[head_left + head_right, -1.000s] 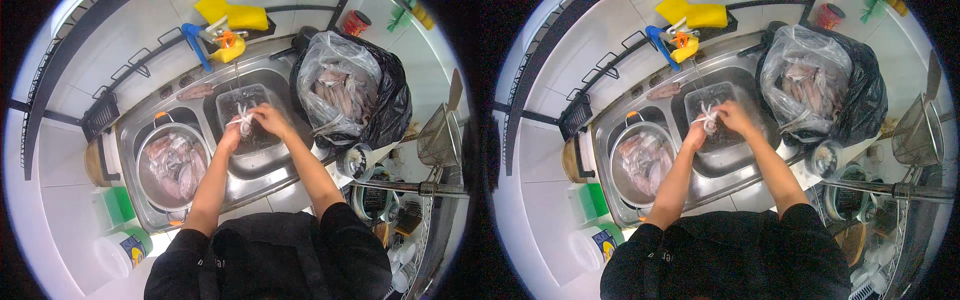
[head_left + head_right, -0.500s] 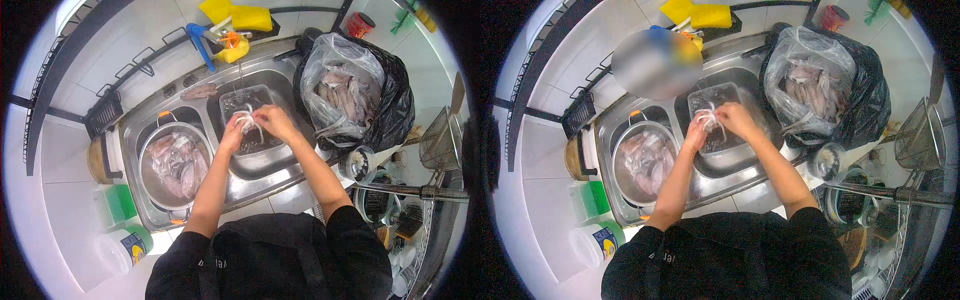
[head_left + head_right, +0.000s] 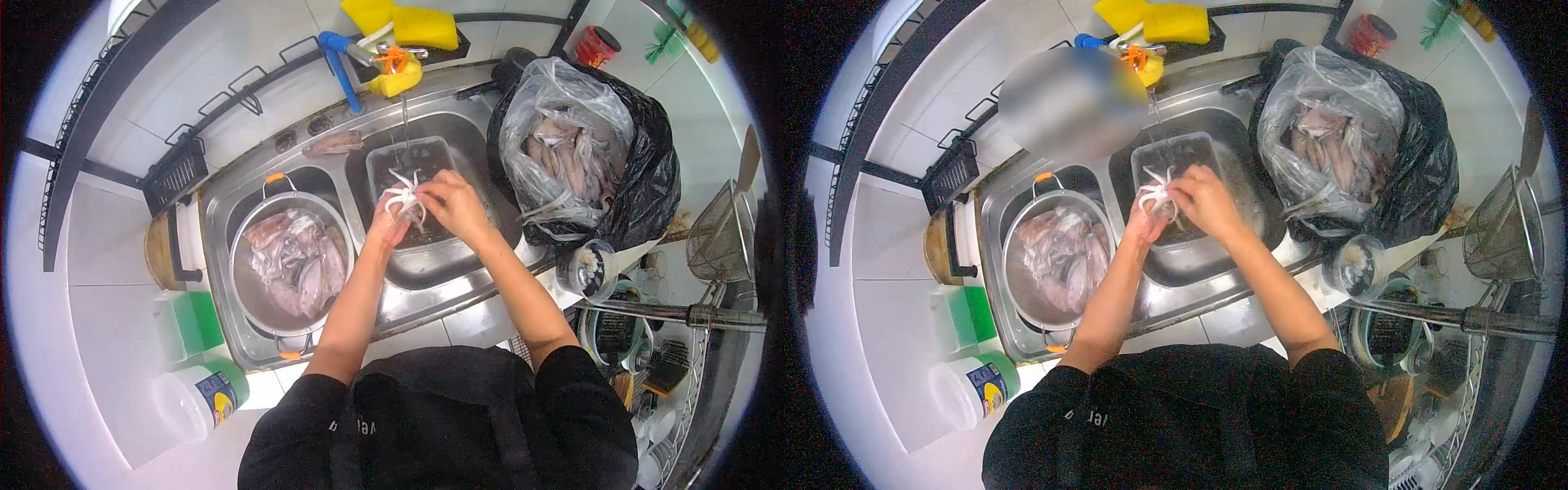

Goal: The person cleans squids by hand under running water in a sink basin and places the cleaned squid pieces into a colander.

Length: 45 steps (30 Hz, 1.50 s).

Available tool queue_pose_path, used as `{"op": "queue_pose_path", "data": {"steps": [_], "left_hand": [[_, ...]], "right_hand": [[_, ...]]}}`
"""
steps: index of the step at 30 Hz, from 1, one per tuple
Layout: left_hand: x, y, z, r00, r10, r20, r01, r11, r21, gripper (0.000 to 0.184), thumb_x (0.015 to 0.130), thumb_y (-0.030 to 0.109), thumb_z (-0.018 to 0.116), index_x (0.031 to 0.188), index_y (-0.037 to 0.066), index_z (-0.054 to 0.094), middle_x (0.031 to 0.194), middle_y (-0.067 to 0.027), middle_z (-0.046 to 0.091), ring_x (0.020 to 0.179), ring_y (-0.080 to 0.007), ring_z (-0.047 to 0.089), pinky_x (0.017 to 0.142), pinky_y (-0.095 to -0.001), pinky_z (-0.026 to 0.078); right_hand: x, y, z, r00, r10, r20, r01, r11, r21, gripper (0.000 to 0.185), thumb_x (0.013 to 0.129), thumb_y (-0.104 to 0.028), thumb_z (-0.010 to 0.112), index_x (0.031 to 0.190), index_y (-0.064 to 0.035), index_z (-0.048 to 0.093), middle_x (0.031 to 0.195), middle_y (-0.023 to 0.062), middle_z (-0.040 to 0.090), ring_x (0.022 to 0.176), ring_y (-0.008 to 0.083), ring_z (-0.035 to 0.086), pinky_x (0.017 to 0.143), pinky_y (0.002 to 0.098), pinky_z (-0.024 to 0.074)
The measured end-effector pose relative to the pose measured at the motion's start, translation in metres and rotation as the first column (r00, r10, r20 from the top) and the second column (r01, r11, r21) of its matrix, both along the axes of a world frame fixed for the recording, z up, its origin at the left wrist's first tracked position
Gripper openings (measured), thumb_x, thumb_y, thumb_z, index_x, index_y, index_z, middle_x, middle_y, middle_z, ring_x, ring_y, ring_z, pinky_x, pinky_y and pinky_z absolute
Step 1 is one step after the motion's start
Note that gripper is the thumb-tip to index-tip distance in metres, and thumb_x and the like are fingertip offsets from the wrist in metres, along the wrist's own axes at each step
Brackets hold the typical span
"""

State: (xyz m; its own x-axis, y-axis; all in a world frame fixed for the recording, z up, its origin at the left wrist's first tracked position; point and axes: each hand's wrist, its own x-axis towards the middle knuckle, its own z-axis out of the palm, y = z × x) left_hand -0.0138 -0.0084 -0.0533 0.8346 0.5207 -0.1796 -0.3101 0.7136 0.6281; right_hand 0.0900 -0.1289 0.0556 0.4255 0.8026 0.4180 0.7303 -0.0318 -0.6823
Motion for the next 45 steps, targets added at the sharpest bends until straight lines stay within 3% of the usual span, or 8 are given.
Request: {"op": "queue_pose_path", "data": {"steps": [7,12,18,21,23,27,40,45], "left_hand": [[-0.006,0.006,0.009,0.989,-0.142,-0.038,0.145,0.983,0.115,0.042,0.078,0.019,0.064,0.115,0.010,0.047,0.102,-0.0055,0.057,0.092,-0.0204,0.057,0.076,-0.0363,0.050],[-0.005,0.009,0.015,0.960,-0.279,0.025,0.280,0.959,-0.049,0.025,0.081,0.013,0.059,0.105,0.007,0.053,0.089,-0.0073,0.060,0.075,-0.0188,0.061,0.057,-0.0331,0.051],[0.002,0.006,0.006,0.920,-0.253,-0.301,0.305,0.942,0.139,0.026,0.081,0.020,0.060,0.105,0.011,0.055,0.084,-0.0034,0.059,0.069,-0.0156,0.058,0.055,-0.0335,0.051],[-0.003,0.004,0.021,0.943,-0.261,-0.209,0.269,0.963,0.012,0.026,0.082,0.020,0.060,0.105,0.010,0.054,0.081,-0.0034,0.058,0.068,-0.0161,0.058,0.058,-0.0349,0.053],[-0.006,0.005,0.031,0.911,-0.390,0.133,0.412,0.879,-0.241,0.026,0.083,0.012,0.058,0.106,0.007,0.049,0.084,-0.0056,0.056,0.069,-0.0162,0.057,0.060,-0.0340,0.055],[-0.014,-0.001,0.032,0.931,-0.361,0.052,0.362,0.932,-0.014,0.033,0.081,0.016,0.062,0.109,0.004,0.048,0.099,-0.0061,0.055,0.084,-0.0152,0.056,0.071,-0.0379,0.055],[-0.014,0.006,0.016,0.897,-0.425,0.121,0.428,0.904,0.003,0.032,0.079,0.010,0.060,0.108,-0.002,0.052,0.087,-0.0094,0.058,0.074,-0.0171,0.060,0.061,-0.0370,0.058],[-0.011,0.012,0.002,0.888,-0.448,0.103,0.440,0.894,0.087,0.037,0.077,0.008,0.062,0.112,0.005,0.050,0.094,-0.0103,0.059,0.078,-0.0205,0.061,0.062,-0.0444,0.057]], "right_hand": [[0.011,0.001,0.006,0.984,0.137,0.110,-0.127,0.987,-0.095,0.013,0.070,-0.011,0.065,0.082,-0.0060,0.066,0.080,0.0100,0.055,0.079,0.0287,0.053,0.071,0.0363,0.0443],[0.007,0.000,0.015,0.942,0.271,0.196,-0.245,0.958,-0.149,0.013,0.071,-0.011,0.063,0.081,-0.0046,0.065,0.083,0.0105,0.056,0.082,0.0294,0.054,0.074,0.0375,0.0448],[0.009,0.001,0.004,0.914,0.297,0.277,-0.237,0.944,-0.229,0.018,0.071,-0.009,0.062,0.089,-0.0051,0.061,0.100,0.0135,0.053,0.087,0.0310,0.056,0.075,0.0384,0.0471],[0.010,0.001,0.005,0.979,0.201,-0.013,-0.199,0.956,-0.217,0.019,0.075,-0.008,0.062,0.093,-0.0025,0.061,0.094,0.0142,0.058,0.079,0.0310,0.061,0.068,0.0352,0.0484],[0.012,0.000,-0.001,0.981,0.163,-0.108,-0.184,0.956,-0.227,0.019,0.075,-0.008,0.063,0.093,-0.0018,0.062,0.090,0.0141,0.060,0.078,0.0298,0.061,0.068,0.0341,0.0478],[0.009,-0.004,-0.009,0.984,0.061,-0.170,-0.099,0.969,-0.224,0.016,0.076,-0.007,0.063,0.091,-0.0008,0.064,0.085,0.0133,0.061,0.075,0.0274,0.061,0.067,0.0321,0.0468],[0.009,-0.014,0.011,0.955,0.079,-0.284,-0.145,0.965,-0.220,0.017,0.077,-0.006,0.063,0.093,-0.0009,0.064,0.083,0.0112,0.064,0.074,0.0181,0.062,0.066,0.0278,0.0481],[0.007,-0.020,0.020,0.982,0.114,-0.152,-0.141,0.974,-0.178,0.017,0.074,-0.009,0.064,0.091,-0.0046,0.065,0.076,0.0122,0.061,0.069,0.0246,0.061,0.064,0.0313,0.0480]]}}
